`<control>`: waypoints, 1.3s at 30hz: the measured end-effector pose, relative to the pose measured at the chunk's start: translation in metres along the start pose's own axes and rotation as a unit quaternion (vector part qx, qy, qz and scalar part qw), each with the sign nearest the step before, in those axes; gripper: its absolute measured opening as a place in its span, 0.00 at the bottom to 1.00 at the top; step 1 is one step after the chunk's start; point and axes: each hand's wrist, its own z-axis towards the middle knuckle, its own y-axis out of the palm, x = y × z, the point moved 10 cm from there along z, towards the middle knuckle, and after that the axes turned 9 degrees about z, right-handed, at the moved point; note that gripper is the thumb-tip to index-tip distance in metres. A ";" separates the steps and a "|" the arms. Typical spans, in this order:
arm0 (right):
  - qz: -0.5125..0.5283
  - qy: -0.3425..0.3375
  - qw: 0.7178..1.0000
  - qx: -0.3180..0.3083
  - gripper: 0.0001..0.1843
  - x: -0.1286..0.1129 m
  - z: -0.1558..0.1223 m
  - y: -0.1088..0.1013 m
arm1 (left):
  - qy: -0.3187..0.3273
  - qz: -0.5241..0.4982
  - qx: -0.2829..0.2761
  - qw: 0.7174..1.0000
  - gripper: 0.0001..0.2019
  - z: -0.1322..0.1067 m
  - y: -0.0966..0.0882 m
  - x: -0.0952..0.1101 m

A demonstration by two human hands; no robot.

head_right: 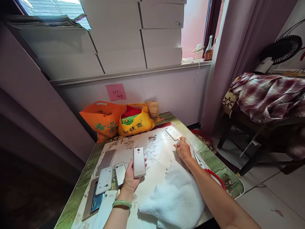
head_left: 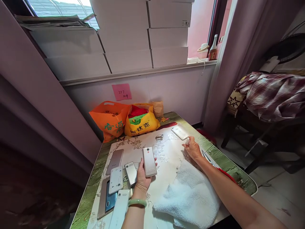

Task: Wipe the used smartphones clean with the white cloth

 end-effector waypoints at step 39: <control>0.076 -0.302 0.935 -0.167 0.20 -0.163 -0.137 0.084 | -0.011 0.000 0.014 1.000 0.22 0.001 -0.009 -0.021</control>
